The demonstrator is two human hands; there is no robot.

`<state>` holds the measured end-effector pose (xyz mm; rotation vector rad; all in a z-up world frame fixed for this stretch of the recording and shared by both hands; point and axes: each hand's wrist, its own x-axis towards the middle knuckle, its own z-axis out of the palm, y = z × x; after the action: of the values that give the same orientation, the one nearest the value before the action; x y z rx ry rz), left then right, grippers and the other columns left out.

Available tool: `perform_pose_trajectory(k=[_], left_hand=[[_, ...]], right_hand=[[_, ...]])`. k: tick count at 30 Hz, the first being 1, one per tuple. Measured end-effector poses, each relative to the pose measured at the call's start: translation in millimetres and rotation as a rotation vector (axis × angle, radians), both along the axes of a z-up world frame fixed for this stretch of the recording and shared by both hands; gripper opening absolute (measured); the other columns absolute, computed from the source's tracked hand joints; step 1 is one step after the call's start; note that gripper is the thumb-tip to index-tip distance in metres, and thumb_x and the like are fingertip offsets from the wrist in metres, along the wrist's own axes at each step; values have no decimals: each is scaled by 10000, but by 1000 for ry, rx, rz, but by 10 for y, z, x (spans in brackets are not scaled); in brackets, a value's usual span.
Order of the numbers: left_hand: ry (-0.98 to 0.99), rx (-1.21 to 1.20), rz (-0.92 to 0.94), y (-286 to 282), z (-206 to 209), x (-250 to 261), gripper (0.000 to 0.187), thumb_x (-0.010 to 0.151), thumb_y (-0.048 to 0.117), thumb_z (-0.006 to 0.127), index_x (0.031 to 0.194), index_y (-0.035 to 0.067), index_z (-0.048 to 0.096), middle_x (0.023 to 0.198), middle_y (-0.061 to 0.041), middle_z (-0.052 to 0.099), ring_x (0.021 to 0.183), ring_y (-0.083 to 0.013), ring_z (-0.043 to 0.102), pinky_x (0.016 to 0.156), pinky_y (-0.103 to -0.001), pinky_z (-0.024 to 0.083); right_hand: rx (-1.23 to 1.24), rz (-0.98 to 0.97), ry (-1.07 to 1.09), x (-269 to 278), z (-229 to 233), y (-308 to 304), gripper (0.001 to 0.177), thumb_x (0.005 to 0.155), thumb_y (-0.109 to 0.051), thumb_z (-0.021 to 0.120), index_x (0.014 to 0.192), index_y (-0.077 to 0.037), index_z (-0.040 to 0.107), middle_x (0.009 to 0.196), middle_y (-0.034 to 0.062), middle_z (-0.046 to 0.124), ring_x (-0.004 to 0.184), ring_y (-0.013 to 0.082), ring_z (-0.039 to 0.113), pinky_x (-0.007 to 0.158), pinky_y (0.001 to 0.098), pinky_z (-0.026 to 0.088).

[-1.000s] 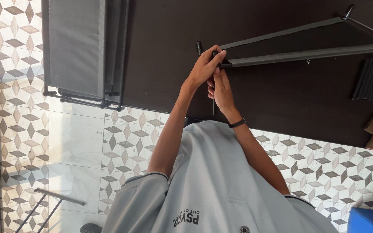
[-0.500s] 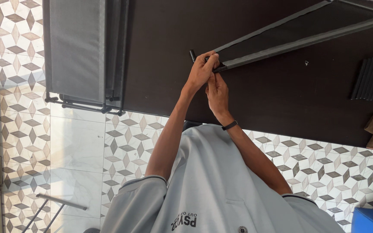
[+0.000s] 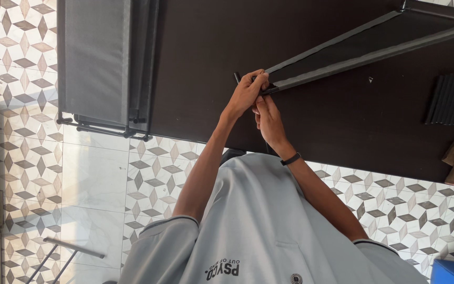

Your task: The person assembles a black folding chair by inserting black metal rods into the frame's sockets. They repeatedly pick up rods from a pile on the table, align them with the frame, and push them into place. The chair frame and rods are handled one at a time throughout the clip.

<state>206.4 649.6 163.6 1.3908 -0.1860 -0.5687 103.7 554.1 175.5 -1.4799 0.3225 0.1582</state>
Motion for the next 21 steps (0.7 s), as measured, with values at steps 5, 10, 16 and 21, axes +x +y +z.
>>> perform_pose_trajectory(k=[5,10,16,21], left_hand=[[38,-39,1,-145,30,-150,369,1040,313,503,719,130,515,625,53,450,494,-30,383,452,-209,379],[56,-17,40,-268,37,-244,370,1046,310,491,726,129,531,640,50,450,518,-31,385,468,-203,382],[130,-37,75,-328,9,-297,351,1036,295,497,725,134,508,670,48,476,531,-33,389,456,-214,366],[104,-121,137,-293,-10,-267,364,1070,290,509,751,116,526,727,23,524,612,-39,470,549,-214,426]], right_hand=[[-115,0,-76,-113,79,-104,412,1099,-451,396,1015,-89,575,709,-42,490,531,17,439,433,205,367],[-258,17,-49,-161,127,-241,440,1097,-460,394,961,-85,580,597,-49,451,476,33,418,409,236,323],[-346,30,35,-183,236,-284,451,1072,-469,410,960,-84,618,527,-46,443,423,49,413,383,261,304],[-410,59,54,-162,308,-330,498,1053,-510,448,917,-74,647,520,-52,460,418,45,443,378,266,333]])
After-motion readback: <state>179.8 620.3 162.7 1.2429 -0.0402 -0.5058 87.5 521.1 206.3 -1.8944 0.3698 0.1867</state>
